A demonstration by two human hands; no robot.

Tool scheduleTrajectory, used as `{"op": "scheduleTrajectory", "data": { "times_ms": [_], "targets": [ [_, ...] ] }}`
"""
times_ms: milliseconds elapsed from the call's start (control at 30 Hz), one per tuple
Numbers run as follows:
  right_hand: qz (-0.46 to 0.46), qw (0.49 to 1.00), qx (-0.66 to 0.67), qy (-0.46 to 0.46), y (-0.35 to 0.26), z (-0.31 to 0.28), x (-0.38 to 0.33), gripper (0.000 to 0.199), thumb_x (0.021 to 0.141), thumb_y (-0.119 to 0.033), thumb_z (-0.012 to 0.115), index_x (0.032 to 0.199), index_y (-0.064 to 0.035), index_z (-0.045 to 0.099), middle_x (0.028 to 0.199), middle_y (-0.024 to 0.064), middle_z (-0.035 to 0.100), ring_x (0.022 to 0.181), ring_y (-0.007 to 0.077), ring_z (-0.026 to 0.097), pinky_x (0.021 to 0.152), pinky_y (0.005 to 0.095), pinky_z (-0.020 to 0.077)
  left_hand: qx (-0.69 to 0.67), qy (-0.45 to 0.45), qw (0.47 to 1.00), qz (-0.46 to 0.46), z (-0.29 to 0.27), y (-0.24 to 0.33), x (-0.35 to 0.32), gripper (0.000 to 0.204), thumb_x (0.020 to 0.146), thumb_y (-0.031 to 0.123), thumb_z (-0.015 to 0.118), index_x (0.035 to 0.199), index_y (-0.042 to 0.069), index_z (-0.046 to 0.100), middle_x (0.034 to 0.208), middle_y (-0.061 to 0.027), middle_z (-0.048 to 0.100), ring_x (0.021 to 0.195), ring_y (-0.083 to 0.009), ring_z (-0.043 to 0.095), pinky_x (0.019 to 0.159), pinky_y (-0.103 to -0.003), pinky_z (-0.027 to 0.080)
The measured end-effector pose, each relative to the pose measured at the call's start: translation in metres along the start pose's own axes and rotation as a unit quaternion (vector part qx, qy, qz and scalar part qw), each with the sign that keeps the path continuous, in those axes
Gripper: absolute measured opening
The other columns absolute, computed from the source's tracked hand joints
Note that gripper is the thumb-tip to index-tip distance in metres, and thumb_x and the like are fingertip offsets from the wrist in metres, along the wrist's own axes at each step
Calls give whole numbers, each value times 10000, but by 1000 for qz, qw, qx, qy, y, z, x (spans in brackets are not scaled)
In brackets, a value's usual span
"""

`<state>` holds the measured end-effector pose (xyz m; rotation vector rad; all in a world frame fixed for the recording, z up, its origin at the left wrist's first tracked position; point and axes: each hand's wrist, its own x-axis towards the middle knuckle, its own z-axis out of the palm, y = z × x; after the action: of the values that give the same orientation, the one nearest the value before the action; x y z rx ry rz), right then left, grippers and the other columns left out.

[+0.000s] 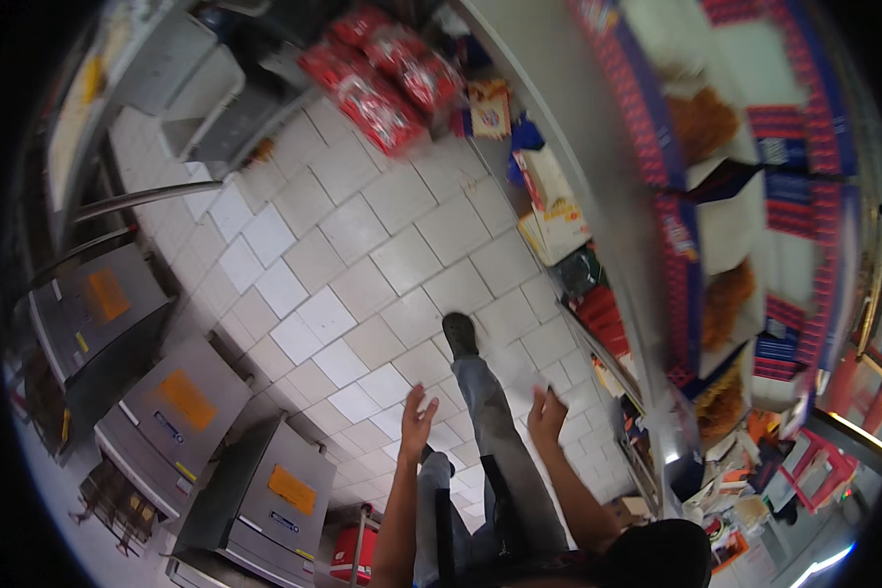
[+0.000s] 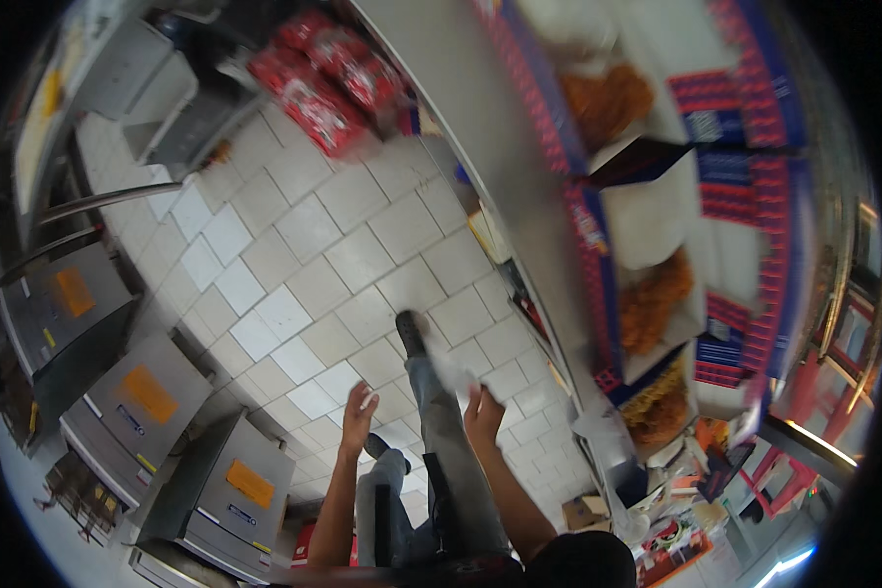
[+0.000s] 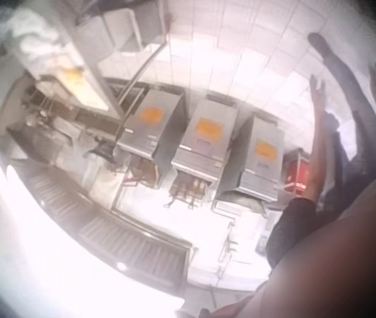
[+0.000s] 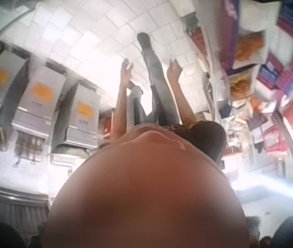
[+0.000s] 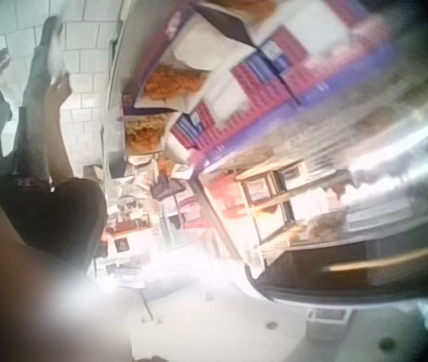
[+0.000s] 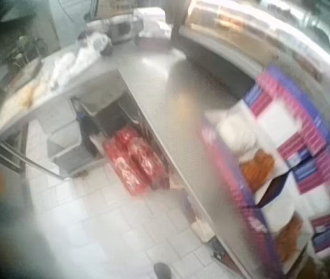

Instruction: The person assembles takeout orders by placing fried chicken and noodles into paper containers, then adds sauces and closes the boxes. They handle multiple containers and place them on a counter while another person works nearby.

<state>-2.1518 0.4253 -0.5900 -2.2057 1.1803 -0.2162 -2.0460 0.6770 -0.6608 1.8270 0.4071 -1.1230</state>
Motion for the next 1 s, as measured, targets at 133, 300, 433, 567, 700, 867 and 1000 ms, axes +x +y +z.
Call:
{"op": "scheduleTrajectory", "data": {
  "times_ms": [133,300,433,567,700,867,1000],
  "targets": [
    [149,953,203,-170,-104,-62,-15,363,1024,-313,646,979,44,700,790,172,716,673,236,671,633,365,507,-132,-34,984,113,-64,84,-8,728,984,261,711,1569,16,351,1550,-153,460,1428,-251,422,1157,-389,350],
    [166,900,298,-270,-160,-106,45,398,972,-343,735,1079,40,725,891,94,754,820,145,681,739,315,531,-257,-103,961,24,-166,155,-62,254,994,185,700,1190,23,697,1007,2,743,885,-109,691,802,-291,560],
    [154,835,371,-375,-198,-104,101,357,933,-249,787,1130,37,704,1034,90,743,937,163,679,820,314,546,-167,52,980,92,-215,206,-85,201,990,183,703,1094,14,737,891,-7,734,801,-111,687,711,-285,573],
    [180,750,497,-397,-260,-77,136,540,900,-310,816,1284,14,620,1180,113,710,1019,200,690,914,346,555,-145,189,953,186,-237,274,-79,212,988,234,707,998,22,711,832,20,651,779,-84,618,688,-288,545],
    [126,578,713,-376,-331,-91,207,591,924,-294,778,1379,2,545,1291,90,679,1136,223,677,997,412,557,-229,184,917,269,-276,373,-39,219,1015,283,665,916,98,604,834,37,583,767,-80,575,687,-297,519],
    [29,731,644,-223,-420,-142,332,395,1050,-124,590,1424,-25,509,1420,112,594,1305,245,572,1118,420,465,-273,234,873,331,-343,533,57,190,1023,230,649,923,83,580,787,53,558,678,-58,490,543,-267,391],
    [-14,788,611,-72,-465,-147,382,384,1060,-88,560,1429,-13,488,1399,130,601,1291,247,579,1103,424,475,-328,282,829,355,-380,674,144,213,980,207,679,959,18,584,808,-73,654,660,-120,534,528,-312,406]
  ]
}}
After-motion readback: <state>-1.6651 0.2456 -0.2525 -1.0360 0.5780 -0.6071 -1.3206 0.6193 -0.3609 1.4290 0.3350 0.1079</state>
